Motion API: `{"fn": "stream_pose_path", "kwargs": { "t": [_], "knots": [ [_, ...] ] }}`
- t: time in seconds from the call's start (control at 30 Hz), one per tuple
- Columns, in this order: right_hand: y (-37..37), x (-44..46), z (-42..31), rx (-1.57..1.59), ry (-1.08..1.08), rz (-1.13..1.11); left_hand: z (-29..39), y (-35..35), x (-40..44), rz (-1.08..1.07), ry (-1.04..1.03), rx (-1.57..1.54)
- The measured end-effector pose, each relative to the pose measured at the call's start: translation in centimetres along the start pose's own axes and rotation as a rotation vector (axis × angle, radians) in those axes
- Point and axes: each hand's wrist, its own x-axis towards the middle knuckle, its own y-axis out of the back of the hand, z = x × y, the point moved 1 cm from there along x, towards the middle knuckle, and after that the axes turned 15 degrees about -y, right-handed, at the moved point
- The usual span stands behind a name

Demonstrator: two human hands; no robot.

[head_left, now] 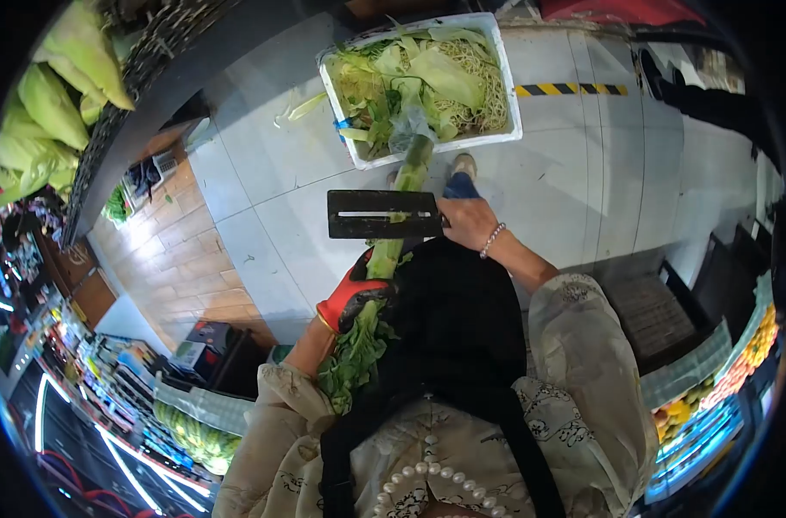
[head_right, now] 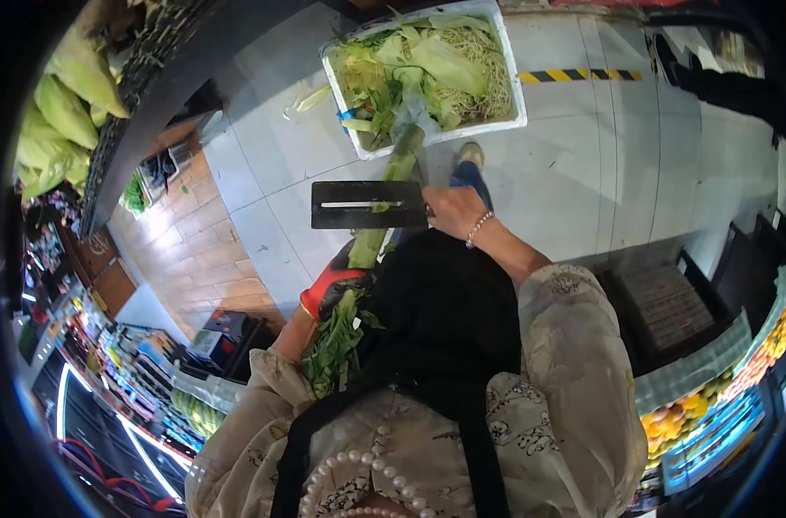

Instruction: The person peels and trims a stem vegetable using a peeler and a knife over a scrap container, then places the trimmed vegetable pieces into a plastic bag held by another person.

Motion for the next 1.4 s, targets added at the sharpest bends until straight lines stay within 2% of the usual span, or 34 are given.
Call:
{"fn": "stream_pose_path", "kwargs": {
  "t": [0.1, 0.2, 0.33, 0.4, 0.43, 0.47, 0.57, 0.67, 0.7, 0.73, 0.8, 0.83, 0.93, 0.97, 1.0, 1.03, 1.07, 1.13, 1.17, 1.23, 1.27, 1.3, 1.33, 1.37, 1.4],
  "knots": [
    [-1.7, 1.8, 0.0, 0.034, 0.016, 0.116, 1.5, 1.2, 0.0, -0.043, 0.025, -0.029],
    [-3.2, 4.9, 4.1, -0.018, -0.393, 0.031, 3.3, 1.4, -0.9, -0.042, 0.065, 0.032],
    [-5.4, 9.0, 9.9, -0.137, -0.546, -0.053, 3.3, 3.5, -2.3, 0.000, 0.210, -0.017],
    [-7.6, 9.9, 16.1, -0.060, -0.718, -0.025, 4.4, 2.8, -3.1, 0.022, 0.244, 0.081],
    [-8.6, 10.1, 18.0, -0.016, -0.796, -0.016, 4.4, 3.5, -3.6, -0.073, 0.160, 0.201],
    [-7.7, 9.6, 18.3, 0.020, -0.807, -0.060, 4.8, 3.3, -3.2, -0.031, 0.185, 0.141],
    [-5.8, 7.7, 13.9, 0.034, -0.719, -0.110, 4.7, 2.1, -1.5, 0.098, 0.266, -0.086],
    [-2.9, 5.2, 6.1, 0.056, -0.500, -0.046, 4.1, 1.5, 1.6, 0.112, 0.308, 0.170],
    [-2.0, 4.6, 4.0, 0.066, -0.409, -0.101, 3.5, 1.9, 2.3, 0.096, 0.289, 0.132],
    [-1.6, 4.1, 2.5, 0.077, -0.313, -0.153, 3.4, 1.8, 3.0, 0.068, 0.269, 0.184],
    [-2.3, 3.1, 0.6, 0.123, -0.147, -0.052, 3.0, 1.6, 4.6, 0.013, 0.218, 0.289],
    [-2.4, 3.1, 0.3, 0.121, -0.096, -0.093, 2.7, 1.9, 5.2, 0.011, 0.163, 0.323],
    [-3.2, 5.3, 2.9, 0.137, -0.157, -0.076, 3.4, 0.4, 6.2, 0.023, 0.206, 0.430],
    [-3.6, 6.6, 5.1, -0.086, -0.150, -0.061, 3.8, -0.1, 6.2, 0.013, 0.225, 0.483],
    [-2.4, 8.0, 7.1, 0.070, -0.320, -0.052, 3.5, 0.1, 6.1, -0.003, 0.200, 0.461],
    [-3.7, 10.0, 10.3, -0.007, -0.400, -0.013, 3.1, 0.6, 5.6, -0.014, 0.182, 0.442],
    [-4.5, 11.4, 13.5, -0.131, -0.382, -0.008, 2.9, 0.9, 5.0, -0.023, 0.163, 0.425],
    [-6.6, 14.5, 21.3, -0.267, -0.461, 0.045, 3.6, 0.0, 4.2, -0.054, 0.126, 0.556],
    [-5.7, 14.2, 22.5, -0.196, -0.569, 0.011, 3.9, 0.0, 3.9, -0.036, 0.102, 0.567],
    [-3.6, 13.3, 19.9, -0.078, -0.574, 0.074, 4.3, 0.4, 5.0, 0.019, 0.112, 0.608],
    [-3.1, 11.4, 17.5, -0.017, -0.586, 0.089, 4.5, 0.3, 5.9, 0.069, 0.120, 0.452],
    [-2.4, 9.7, 14.7, 0.004, -0.528, 0.042, 4.6, 0.0, 7.0, 0.095, 0.183, 0.491],
    [-3.3, 8.0, 12.9, 0.026, -0.409, 0.104, 4.7, -0.4, 8.6, 0.106, 0.224, 0.531],
    [-2.2, 6.7, 9.6, -0.042, -0.358, 0.036, 4.6, -0.7, 9.8, 0.086, 0.196, 0.530],
    [-1.2, 4.7, 7.2, 0.108, -0.263, 0.034, 4.2, -0.7, 10.4, 0.074, 0.178, 0.529]
  ]
}}
